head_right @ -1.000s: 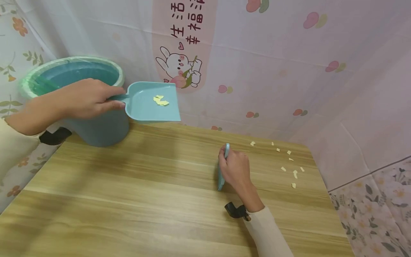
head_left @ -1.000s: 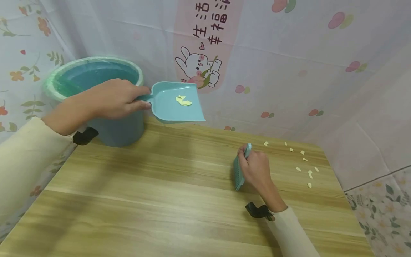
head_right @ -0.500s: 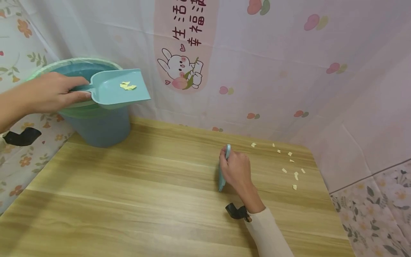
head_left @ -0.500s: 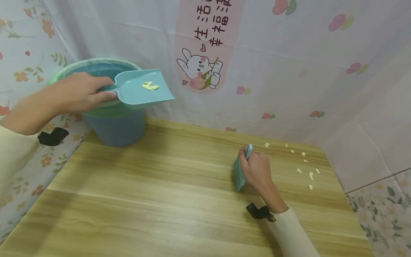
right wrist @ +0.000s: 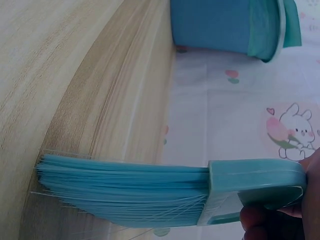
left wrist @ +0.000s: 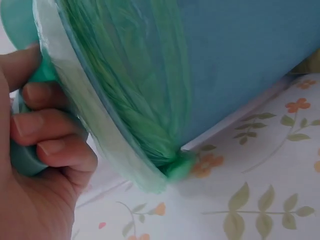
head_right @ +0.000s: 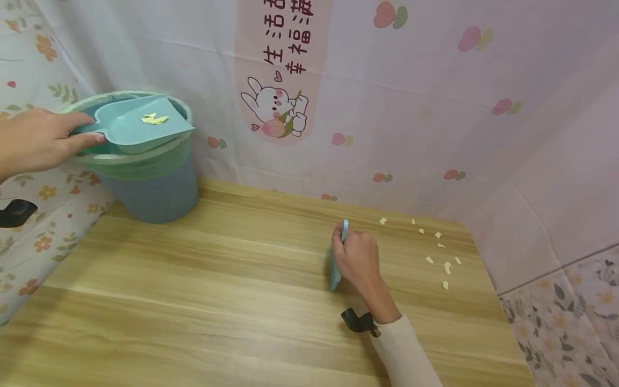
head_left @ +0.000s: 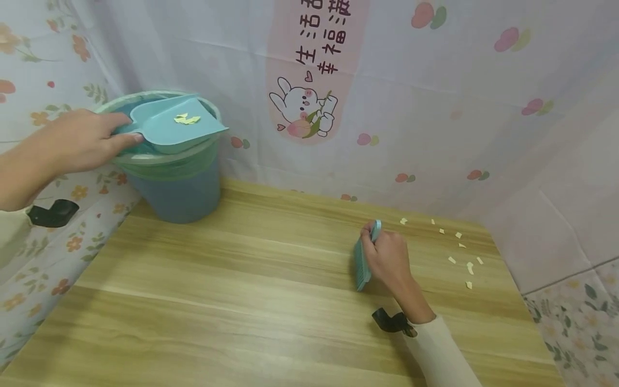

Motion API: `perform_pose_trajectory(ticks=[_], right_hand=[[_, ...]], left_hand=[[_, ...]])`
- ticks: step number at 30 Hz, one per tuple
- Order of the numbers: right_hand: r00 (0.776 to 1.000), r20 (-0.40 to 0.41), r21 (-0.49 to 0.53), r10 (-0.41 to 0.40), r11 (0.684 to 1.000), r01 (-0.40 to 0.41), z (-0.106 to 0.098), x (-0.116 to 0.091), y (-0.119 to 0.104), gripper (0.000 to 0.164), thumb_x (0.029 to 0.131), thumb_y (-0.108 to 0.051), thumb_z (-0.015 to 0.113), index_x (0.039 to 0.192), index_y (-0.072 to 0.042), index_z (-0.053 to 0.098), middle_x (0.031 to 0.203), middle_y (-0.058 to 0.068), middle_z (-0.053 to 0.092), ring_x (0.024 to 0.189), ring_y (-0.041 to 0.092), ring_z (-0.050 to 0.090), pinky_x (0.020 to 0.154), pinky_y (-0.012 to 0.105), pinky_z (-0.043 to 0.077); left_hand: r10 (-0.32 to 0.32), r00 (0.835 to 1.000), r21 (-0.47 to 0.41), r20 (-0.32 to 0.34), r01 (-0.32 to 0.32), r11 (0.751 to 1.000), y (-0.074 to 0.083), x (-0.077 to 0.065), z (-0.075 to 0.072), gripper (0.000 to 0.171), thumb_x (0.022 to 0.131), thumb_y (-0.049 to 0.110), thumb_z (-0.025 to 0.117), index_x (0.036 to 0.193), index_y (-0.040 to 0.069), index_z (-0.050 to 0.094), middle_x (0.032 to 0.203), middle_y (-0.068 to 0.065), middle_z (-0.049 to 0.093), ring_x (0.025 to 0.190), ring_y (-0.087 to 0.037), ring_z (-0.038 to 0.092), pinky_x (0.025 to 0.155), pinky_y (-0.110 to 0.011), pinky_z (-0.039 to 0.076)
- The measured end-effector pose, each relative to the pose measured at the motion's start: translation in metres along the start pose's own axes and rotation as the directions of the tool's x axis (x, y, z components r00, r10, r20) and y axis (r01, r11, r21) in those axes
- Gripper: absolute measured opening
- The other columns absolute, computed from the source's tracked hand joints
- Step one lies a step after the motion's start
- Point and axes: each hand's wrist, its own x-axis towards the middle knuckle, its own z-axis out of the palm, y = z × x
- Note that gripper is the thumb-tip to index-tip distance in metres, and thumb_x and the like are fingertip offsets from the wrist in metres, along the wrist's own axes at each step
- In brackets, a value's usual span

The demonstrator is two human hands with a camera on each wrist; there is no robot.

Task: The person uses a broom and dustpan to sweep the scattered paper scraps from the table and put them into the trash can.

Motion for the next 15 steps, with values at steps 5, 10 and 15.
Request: perform_pose_trajectory(ticks=[5, 10, 15], right_hand=[[1.0, 0.011, -0.004, 0.018, 1.0, -0.018, -0.001, -0.002, 0.0, 0.038, 0.111, -0.011, 0.049, 0.074, -0.01, 0.056, 0.05, -0.013, 0.029, 0.044, 0.004, 0.026, 0.045, 0.028, 0.028], [0.999, 0.021, -0.008, 0.035, 0.999, -0.035, -0.001, -0.002, 0.0, 0.039, 0.112, -0.012, 0.048, 0.073, -0.011, 0.054, 0.051, -0.012, 0.029, 0.044, 0.005, 0.026, 0.046, 0.028, 0.028], [0.999, 0.025, -0.011, 0.033, 0.999, -0.033, -0.001, -0.002, 0.0, 0.038, 0.111, -0.011, 0.049, 0.075, -0.009, 0.058, 0.05, -0.011, 0.029, 0.043, 0.005, 0.026, 0.046, 0.029, 0.028]], left_hand=[[-0.059, 0.998, 0.02, -0.019, 0.06, 0.998, -0.004, -0.006, 0.002, 0.058, 0.118, 0.034, 0.035, 0.139, -0.019, 0.044, 0.128, -0.051, 0.055, 0.116, -0.074, 0.054, 0.094, -0.08, 0.043], [-0.13, 0.99, 0.064, -0.06, 0.134, 0.989, -0.005, -0.012, -0.001, 0.054, 0.116, 0.033, 0.039, 0.125, -0.019, 0.049, 0.104, -0.041, 0.06, 0.095, -0.062, 0.062, 0.082, -0.074, 0.048], [-0.085, 0.968, 0.14, -0.236, 0.12, 0.983, 0.001, -0.018, -0.001, 0.041, 0.11, 0.024, 0.056, 0.103, -0.016, 0.052, 0.071, -0.023, 0.052, 0.065, -0.045, 0.056, 0.058, -0.063, 0.05]])
